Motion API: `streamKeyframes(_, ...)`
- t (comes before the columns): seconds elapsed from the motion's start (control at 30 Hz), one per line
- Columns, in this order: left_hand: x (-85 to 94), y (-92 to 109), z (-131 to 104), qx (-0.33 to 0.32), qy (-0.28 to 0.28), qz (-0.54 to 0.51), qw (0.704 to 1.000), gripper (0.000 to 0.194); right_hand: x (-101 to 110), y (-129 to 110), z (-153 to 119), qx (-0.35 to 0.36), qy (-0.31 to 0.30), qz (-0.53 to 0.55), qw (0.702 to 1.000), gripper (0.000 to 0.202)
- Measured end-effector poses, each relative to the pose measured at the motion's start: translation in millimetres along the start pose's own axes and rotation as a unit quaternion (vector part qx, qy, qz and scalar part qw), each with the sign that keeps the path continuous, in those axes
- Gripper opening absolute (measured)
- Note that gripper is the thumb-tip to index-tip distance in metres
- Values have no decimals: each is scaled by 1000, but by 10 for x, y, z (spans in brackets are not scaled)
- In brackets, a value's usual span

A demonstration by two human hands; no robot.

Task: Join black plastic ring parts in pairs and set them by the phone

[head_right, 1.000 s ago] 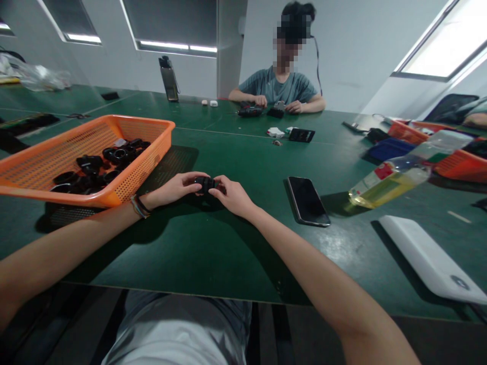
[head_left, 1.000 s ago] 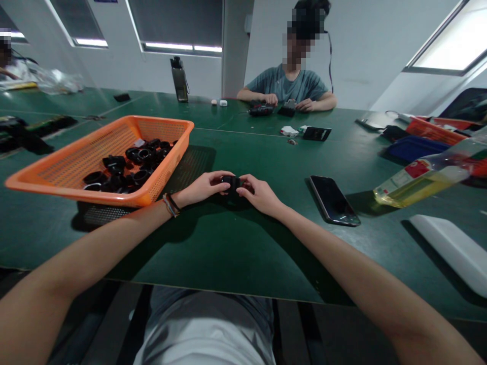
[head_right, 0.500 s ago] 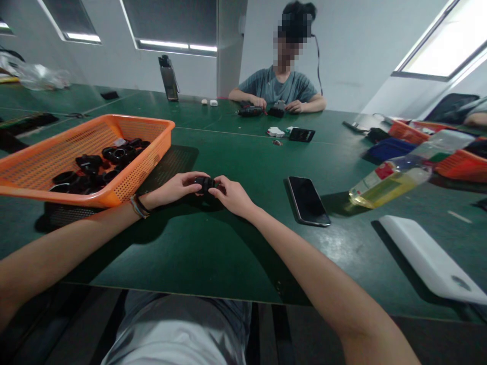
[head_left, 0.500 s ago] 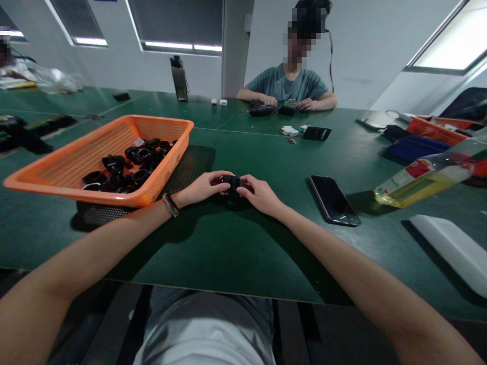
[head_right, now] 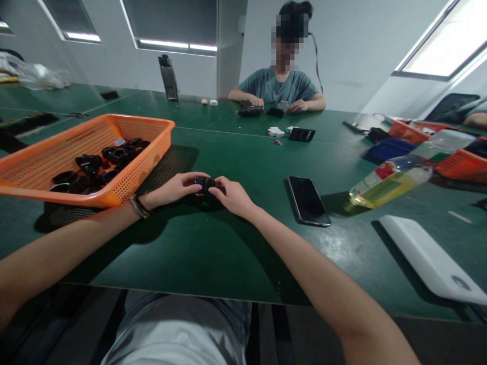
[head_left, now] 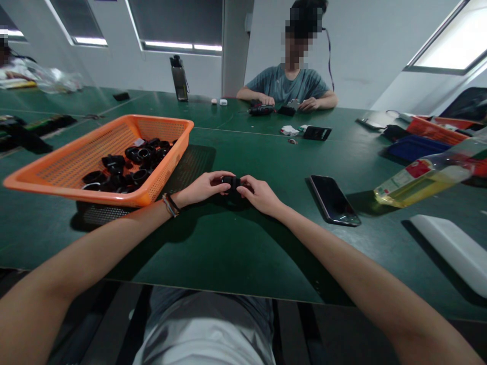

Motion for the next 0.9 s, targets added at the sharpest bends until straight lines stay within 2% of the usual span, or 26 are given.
streamKeyframes(0.3, 5, 17, -1, -7, 3, 39, 999, 48, 8, -14, -2, 3, -4, -6, 1000, 14)
streamKeyframes(0.63, -4, -1, 9, 0, 4, 12, 1000, 48, 9, -19, 12, -2, -12, -20, 1000, 14)
streamKeyframes(0.73, 3, 7, 6, -1, -1, -3, 1000, 48, 11, -10, 0, 10, 4, -6, 1000, 15)
streamKeyframes(0.9, 20, 1, 7, 11, 3, -27, 1000, 47, 2, 4, -35, 62, 31, 16, 998, 31)
Point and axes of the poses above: each hand's wrist, its own z-axis towards the middle knuckle, its own x-axis out of the back of the hand, y = z × x, the point moved 1 cm from there along z, towards the middle knuckle, and after that the axes turned 3 degrees about x, right-handed, at the moved point
